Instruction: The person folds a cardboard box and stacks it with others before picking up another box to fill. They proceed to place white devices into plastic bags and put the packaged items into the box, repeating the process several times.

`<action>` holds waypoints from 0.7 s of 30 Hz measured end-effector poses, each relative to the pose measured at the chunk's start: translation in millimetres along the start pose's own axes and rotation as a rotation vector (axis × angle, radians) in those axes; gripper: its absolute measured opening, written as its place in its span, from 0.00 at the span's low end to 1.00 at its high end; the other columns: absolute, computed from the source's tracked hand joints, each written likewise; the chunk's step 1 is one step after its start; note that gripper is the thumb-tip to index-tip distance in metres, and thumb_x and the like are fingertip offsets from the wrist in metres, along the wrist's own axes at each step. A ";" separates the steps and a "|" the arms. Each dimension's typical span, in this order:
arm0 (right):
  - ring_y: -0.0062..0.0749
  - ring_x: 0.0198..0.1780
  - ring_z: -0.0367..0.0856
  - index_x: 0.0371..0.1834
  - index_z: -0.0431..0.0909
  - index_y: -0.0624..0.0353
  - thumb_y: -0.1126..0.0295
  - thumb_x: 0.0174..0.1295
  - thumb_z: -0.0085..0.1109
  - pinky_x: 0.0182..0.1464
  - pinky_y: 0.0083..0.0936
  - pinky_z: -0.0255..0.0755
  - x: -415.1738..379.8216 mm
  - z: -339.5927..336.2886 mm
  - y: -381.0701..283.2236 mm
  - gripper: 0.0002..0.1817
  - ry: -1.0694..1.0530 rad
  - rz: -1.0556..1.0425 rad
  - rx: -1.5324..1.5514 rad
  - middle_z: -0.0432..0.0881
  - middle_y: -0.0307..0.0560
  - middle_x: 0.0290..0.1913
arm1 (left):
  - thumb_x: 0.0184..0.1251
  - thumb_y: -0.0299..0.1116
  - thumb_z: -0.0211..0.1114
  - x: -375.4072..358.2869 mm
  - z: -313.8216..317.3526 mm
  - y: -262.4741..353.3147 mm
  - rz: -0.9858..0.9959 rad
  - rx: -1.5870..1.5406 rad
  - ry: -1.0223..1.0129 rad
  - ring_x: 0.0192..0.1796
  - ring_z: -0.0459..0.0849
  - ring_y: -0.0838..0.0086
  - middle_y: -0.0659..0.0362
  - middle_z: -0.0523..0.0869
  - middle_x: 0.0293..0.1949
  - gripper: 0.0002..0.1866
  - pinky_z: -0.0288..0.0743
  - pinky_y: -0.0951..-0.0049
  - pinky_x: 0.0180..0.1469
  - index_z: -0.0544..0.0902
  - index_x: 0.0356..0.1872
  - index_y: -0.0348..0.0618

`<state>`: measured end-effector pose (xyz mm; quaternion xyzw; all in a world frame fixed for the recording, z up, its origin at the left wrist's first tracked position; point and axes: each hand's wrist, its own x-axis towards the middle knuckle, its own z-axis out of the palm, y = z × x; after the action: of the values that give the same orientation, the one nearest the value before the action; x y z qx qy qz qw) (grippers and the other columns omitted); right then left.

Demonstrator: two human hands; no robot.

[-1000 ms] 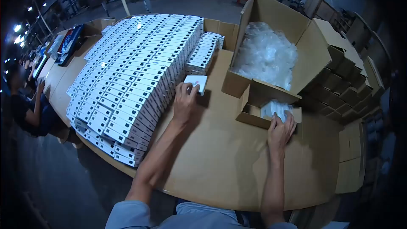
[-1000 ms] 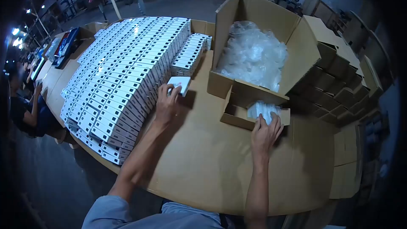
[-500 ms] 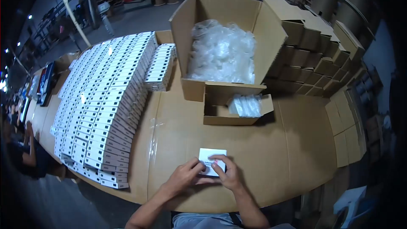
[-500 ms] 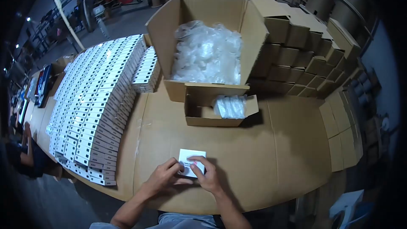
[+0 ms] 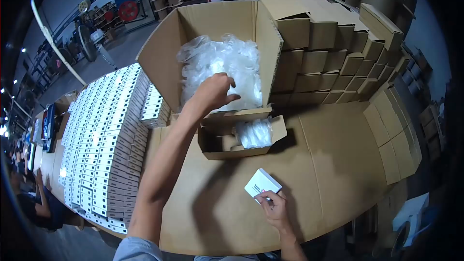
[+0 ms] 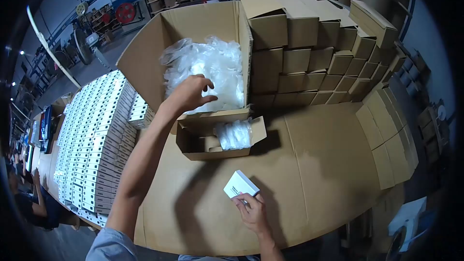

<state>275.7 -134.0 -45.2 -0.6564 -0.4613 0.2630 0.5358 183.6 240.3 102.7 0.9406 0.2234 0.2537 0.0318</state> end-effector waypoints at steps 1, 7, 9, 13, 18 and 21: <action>0.40 0.36 0.78 0.32 0.84 0.59 0.67 0.63 0.75 0.38 0.32 0.75 3.1 -3.8 3.4 0.09 0.002 0.001 -0.022 0.81 0.49 0.31 | 0.63 0.37 0.76 8.8 14.4 -11.2 -0.031 0.006 -0.135 0.38 0.89 0.52 0.47 0.89 0.34 0.14 0.82 0.58 0.43 0.89 0.40 0.36; 0.36 0.32 0.77 0.25 0.78 0.59 0.64 0.56 0.81 0.35 0.32 0.72 27.7 -27.0 4.6 0.17 -0.099 -0.036 -0.119 0.80 0.47 0.29 | 0.64 0.35 0.75 4.4 8.8 -13.7 -0.200 -0.189 -0.142 0.43 0.91 0.50 0.42 0.90 0.40 0.15 0.83 0.57 0.47 0.85 0.43 0.32; 0.36 0.37 0.80 0.31 0.84 0.57 0.63 0.55 0.82 0.39 0.32 0.75 32.4 -24.7 2.7 0.14 -0.126 -0.085 -0.024 0.83 0.48 0.35 | 0.68 0.38 0.73 -6.2 -11.7 -5.4 -0.397 -0.311 -0.043 0.41 0.90 0.57 0.43 0.87 0.37 0.17 0.81 0.60 0.46 0.82 0.44 0.31; 0.42 0.53 0.84 0.54 0.88 0.52 0.65 0.56 0.79 0.56 0.35 0.78 34.3 -11.2 -19.3 0.21 -0.148 -0.138 0.057 0.87 0.51 0.51 | 0.76 0.37 0.67 -28.3 -31.6 -10.4 -0.483 -0.559 0.200 0.40 0.83 0.75 0.56 0.88 0.39 0.15 0.78 0.69 0.46 0.81 0.49 0.33; 0.46 0.57 0.83 0.62 0.84 0.55 0.63 0.57 0.77 0.60 0.37 0.76 27.7 10.8 -59.7 0.28 -0.094 -0.180 0.057 0.87 0.54 0.55 | 0.81 0.33 0.63 -81.0 -47.1 26.7 -0.407 -0.880 0.549 0.38 0.78 0.82 0.67 0.85 0.38 0.11 0.74 0.78 0.43 0.82 0.49 0.33; 0.49 0.59 0.82 0.64 0.82 0.58 0.60 0.58 0.77 0.63 0.39 0.74 24.5 23.9 -78.7 0.31 -0.019 -0.241 0.027 0.86 0.56 0.58 | 0.81 0.35 0.63 -139.7 -47.9 79.0 -0.514 -0.727 0.598 0.33 0.76 0.84 0.66 0.83 0.31 0.12 0.71 0.78 0.36 0.84 0.43 0.34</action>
<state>240.9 -101.2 26.0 -0.5865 -0.5386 0.2091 0.5677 84.2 105.8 93.3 0.6706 0.3438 0.5555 0.3514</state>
